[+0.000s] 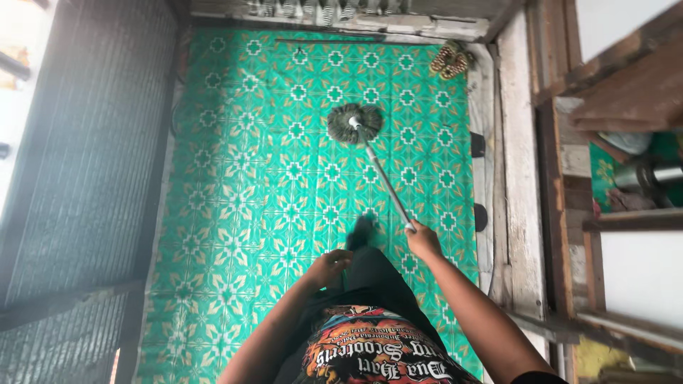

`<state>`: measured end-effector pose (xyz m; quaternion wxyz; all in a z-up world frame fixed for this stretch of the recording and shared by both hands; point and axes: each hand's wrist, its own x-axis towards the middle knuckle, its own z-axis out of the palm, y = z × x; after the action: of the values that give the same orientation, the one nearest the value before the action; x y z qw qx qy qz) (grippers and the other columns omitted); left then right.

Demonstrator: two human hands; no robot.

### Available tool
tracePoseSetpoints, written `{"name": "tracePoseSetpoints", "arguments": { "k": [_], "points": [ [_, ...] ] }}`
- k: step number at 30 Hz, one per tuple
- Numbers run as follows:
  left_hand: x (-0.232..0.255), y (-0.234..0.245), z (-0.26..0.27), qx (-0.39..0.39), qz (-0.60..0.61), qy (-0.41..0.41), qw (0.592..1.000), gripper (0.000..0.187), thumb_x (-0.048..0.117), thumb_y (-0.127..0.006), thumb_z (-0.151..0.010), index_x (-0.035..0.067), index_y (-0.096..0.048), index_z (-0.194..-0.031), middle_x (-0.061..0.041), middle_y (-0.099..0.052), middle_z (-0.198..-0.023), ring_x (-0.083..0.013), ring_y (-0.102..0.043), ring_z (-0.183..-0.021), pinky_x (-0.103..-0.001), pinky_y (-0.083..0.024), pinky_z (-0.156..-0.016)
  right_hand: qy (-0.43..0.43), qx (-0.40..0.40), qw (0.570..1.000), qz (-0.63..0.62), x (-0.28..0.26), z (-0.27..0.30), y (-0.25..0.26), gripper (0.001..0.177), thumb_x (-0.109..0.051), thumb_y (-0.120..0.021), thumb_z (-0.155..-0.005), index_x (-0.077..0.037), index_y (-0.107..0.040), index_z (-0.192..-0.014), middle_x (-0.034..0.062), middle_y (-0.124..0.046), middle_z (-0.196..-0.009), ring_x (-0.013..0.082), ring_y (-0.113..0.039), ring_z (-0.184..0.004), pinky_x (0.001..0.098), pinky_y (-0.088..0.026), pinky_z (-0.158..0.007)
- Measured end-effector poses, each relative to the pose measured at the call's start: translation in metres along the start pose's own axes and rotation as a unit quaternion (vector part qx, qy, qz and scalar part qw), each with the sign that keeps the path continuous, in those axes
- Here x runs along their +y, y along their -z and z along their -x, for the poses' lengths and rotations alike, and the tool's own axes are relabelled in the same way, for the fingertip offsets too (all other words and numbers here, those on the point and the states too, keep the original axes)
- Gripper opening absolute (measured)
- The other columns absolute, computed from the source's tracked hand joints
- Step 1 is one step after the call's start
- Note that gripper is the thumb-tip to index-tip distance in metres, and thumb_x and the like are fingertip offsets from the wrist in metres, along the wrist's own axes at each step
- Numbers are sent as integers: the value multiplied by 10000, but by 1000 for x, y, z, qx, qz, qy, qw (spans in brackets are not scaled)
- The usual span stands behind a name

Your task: The person mops a tiled floor with a green pattern, moving the mop across the surface while stepping over the area they are cleaning.

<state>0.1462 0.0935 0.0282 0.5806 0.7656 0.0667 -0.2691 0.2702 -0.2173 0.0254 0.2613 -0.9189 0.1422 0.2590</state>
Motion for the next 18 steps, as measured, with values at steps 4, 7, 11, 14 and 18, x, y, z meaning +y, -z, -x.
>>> {"name": "tracePoseSetpoints", "arguments": {
  "k": [4,7,11,14,18],
  "points": [
    [15,33,-33,26,22,-24,999,404,287,-665,-958,88,-667,-1309,-110,-734,-1262,-207,-684,-1191,-348,-523,-1011,58,29,998,19,-39,-59,23,566,-420,-656,-936,-181,-599,-1446,189,-682,-1307,375,-681,-1143,441,-548,-958],
    [28,60,-69,10,99,9,995,401,282,-631,-959,89,-677,-1308,-113,-754,-1237,-222,-711,-1156,-346,-543,-1006,50,9,998,28,-69,-105,41,576,-419,-645,-940,-184,-577,-1461,184,-681,-1285,366,-684,-1096,438,-547,-922],
    [58,97,-120,56,25,8,998,394,278,-649,-959,83,-684,-1298,-104,-740,-1237,-215,-702,-1160,-355,-532,-992,28,-13,999,26,-125,-178,70,572,-431,-620,-950,-208,-561,-1475,174,-719,-1155,344,-704,-887,436,-563,-755],
    [77,118,-149,58,29,3,998,395,276,-657,-962,81,-675,-1305,-110,-743,-1227,-215,-700,-1158,-353,-529,-988,1,-34,999,23,-156,-224,84,570,-440,-601,-958,-227,-549,-1485,167,-748,-1057,327,-720,-729,434,-576,-631],
    [101,149,-187,89,84,3,993,384,263,-642,-976,66,-669,-1304,-100,-736,-1245,-200,-700,-1162,-340,-537,-997,24,-27,999,27,-209,-300,101,572,-435,-609,-945,-227,-555,-1475,140,-751,-1016,309,-737,-631,434,-599,-546]
  ]
}}
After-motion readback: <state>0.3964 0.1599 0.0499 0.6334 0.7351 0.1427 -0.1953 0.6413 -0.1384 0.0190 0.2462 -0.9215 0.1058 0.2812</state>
